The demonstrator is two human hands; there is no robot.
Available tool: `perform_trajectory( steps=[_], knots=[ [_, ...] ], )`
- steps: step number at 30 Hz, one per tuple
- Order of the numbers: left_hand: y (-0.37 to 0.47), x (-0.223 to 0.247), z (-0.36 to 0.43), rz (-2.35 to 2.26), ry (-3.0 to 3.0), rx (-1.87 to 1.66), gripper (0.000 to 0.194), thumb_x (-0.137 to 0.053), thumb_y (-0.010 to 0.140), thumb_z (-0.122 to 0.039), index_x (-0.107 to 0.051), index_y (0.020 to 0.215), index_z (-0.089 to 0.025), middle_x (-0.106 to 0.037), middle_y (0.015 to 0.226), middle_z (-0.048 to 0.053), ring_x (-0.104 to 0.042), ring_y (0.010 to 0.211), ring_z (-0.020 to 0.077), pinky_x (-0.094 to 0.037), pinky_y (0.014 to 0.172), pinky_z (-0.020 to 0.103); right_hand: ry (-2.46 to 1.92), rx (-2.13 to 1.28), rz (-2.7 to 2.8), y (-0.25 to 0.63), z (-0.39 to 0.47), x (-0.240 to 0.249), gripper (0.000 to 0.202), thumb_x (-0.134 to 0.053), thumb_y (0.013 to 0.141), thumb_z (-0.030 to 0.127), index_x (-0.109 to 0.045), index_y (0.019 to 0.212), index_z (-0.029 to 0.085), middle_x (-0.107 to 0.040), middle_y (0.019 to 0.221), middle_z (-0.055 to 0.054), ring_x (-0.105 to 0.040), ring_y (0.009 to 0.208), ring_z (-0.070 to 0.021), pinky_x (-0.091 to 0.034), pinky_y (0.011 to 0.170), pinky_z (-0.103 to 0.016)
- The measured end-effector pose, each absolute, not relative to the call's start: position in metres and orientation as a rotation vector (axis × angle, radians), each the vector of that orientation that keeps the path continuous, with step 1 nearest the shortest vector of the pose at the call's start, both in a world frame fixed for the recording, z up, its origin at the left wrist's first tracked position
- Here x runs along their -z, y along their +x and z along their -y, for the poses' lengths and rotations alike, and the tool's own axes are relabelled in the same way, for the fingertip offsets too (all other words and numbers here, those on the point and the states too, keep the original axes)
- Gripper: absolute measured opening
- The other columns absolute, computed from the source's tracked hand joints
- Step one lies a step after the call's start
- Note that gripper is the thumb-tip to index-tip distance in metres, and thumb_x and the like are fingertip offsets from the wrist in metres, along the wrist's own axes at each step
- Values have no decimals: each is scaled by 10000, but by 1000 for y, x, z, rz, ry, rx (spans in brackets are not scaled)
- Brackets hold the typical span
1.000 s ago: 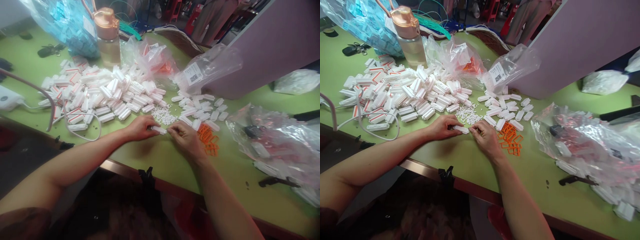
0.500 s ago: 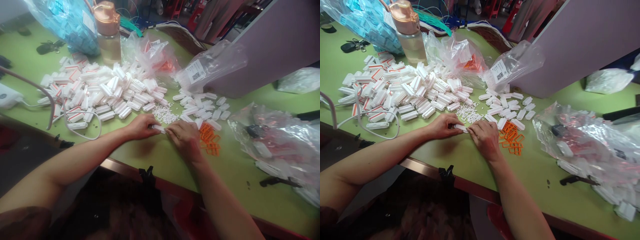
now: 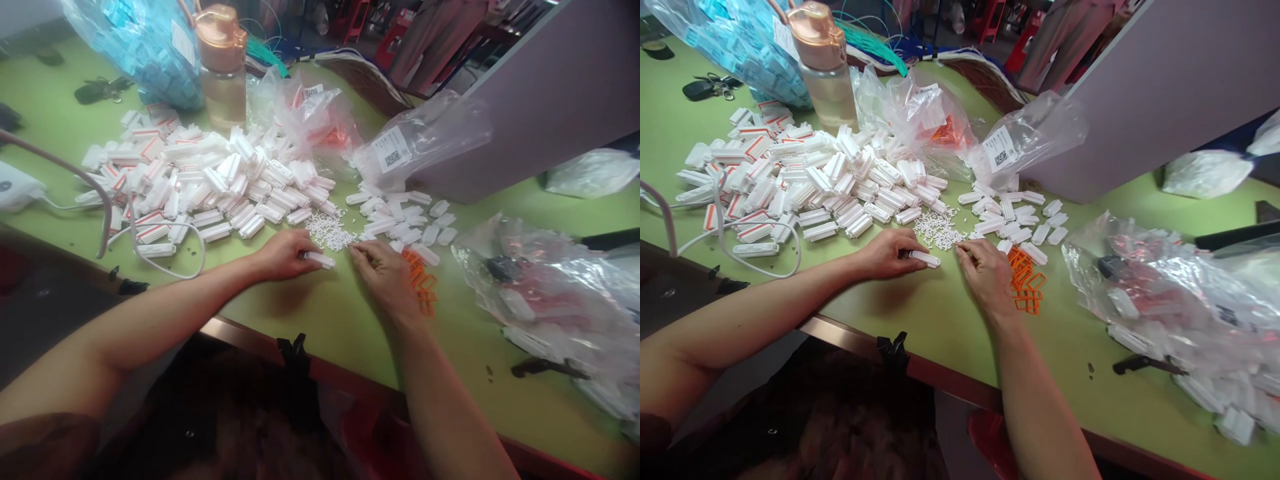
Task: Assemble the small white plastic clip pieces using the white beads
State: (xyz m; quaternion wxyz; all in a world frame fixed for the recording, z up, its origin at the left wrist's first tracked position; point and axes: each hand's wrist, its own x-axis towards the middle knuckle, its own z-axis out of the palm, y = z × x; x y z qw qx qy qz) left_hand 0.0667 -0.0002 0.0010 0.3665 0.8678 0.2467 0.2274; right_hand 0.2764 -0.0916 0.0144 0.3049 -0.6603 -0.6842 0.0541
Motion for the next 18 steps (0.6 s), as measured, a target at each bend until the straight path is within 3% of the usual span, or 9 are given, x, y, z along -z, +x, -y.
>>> perform_trajectory(
  steps=[9,18],
  knots=[
    [66,0,1,-636,2232,-597,297,-673,802,-383,-763,989,-171,-626,789,51,-560,710,131,-417,671,253,-1789,85,1997,276,80,-2,202,-561,919,346,-704,832,232,-725,871,-39,-623,843,-208,-380,739,-361],
    [66,0,0,-614,2226,-597,279,-673,800,-376,-769,968,-175,-623,785,53,-558,713,135,-413,669,255,-1800,-241,1891,282,90,-13,203,-566,897,353,-727,895,228,-706,925,-60,-642,837,-206,-472,730,-356]
  ],
)
